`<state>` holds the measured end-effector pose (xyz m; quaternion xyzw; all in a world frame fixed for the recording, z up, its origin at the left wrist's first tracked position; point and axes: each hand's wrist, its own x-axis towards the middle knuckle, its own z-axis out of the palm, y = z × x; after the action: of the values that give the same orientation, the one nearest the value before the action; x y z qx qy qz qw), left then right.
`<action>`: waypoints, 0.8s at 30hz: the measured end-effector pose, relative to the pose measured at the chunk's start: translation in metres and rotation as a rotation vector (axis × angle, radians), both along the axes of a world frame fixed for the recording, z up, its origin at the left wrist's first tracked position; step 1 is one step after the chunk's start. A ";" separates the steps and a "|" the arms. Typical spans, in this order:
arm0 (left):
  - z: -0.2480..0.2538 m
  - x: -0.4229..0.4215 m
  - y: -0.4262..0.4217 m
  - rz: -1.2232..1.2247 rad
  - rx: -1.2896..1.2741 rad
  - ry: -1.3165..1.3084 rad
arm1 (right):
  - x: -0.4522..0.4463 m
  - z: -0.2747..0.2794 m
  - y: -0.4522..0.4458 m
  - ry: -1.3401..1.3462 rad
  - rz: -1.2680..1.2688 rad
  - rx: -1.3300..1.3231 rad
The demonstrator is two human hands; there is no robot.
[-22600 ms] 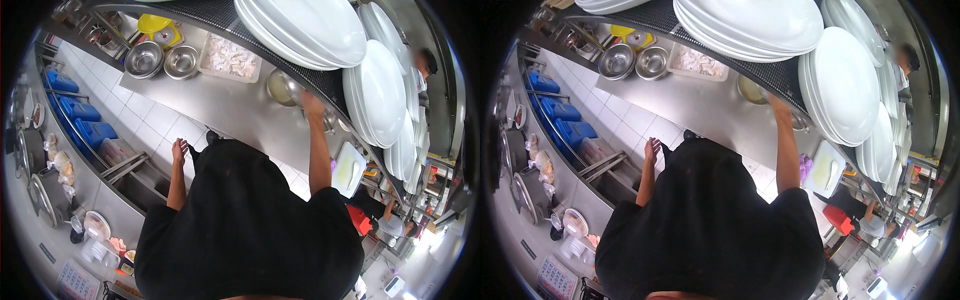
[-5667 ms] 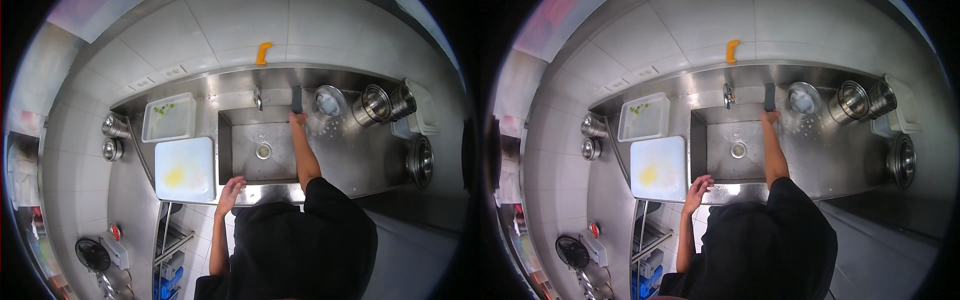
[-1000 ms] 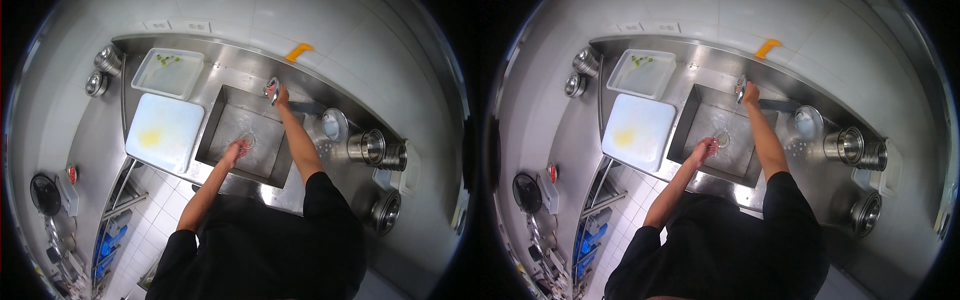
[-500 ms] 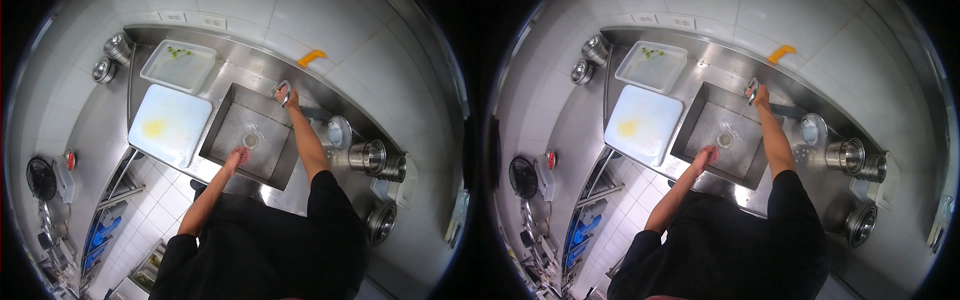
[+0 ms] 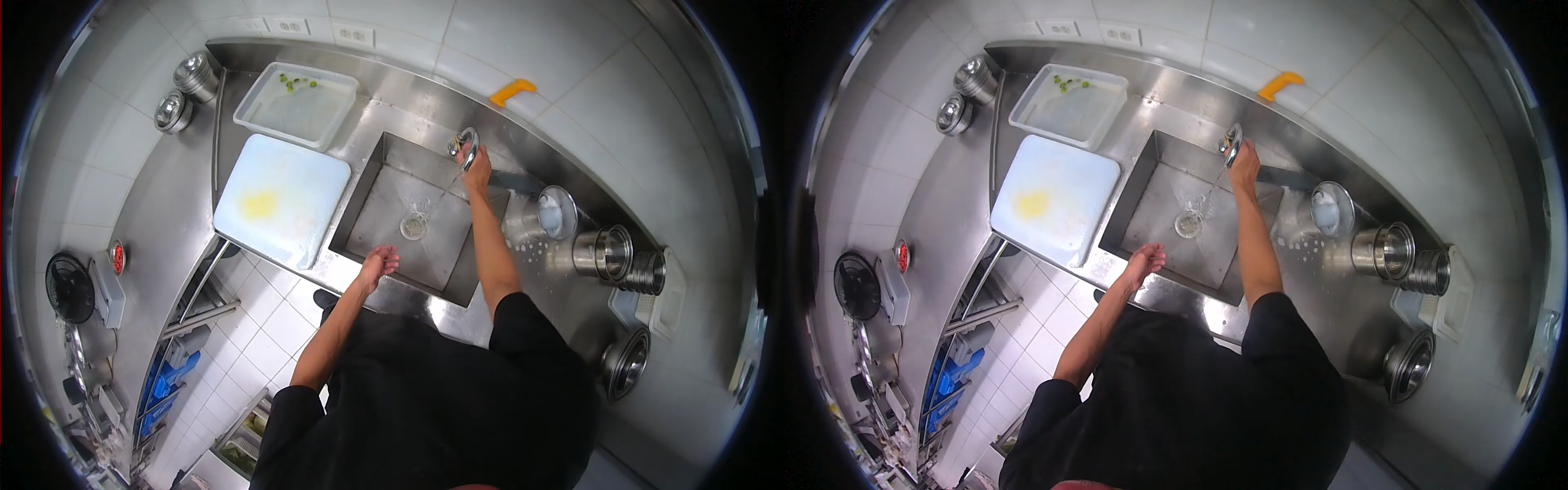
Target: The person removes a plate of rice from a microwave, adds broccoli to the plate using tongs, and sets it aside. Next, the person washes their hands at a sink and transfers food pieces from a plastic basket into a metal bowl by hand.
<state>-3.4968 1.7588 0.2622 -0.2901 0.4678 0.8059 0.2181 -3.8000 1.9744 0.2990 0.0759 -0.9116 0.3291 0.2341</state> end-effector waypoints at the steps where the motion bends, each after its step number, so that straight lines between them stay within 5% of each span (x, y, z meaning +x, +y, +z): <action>1: 0.003 0.002 0.001 -0.003 0.002 0.003 | 0.014 0.004 -0.001 0.008 -0.074 0.024; 8: 0.016 0.020 0.002 -0.031 0.016 -0.013 | 0.057 -0.064 0.024 -0.334 -0.130 -0.372; 17: 0.018 0.028 -0.005 -0.012 0.005 0.006 | 0.015 -0.009 0.003 0.095 -0.080 -0.195; 20: 0.022 0.029 -0.005 0.003 0.005 0.011 | -0.015 -0.038 0.008 -0.168 -0.226 -0.126; 24: 0.021 0.034 -0.005 0.039 0.011 0.004 | -0.058 -0.114 0.027 -0.414 -0.272 -0.463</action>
<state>-3.4624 1.7537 0.2828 -0.2964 0.4582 0.8130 0.2030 -3.8584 2.0017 0.1852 -0.1701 -0.8428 0.5014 0.0970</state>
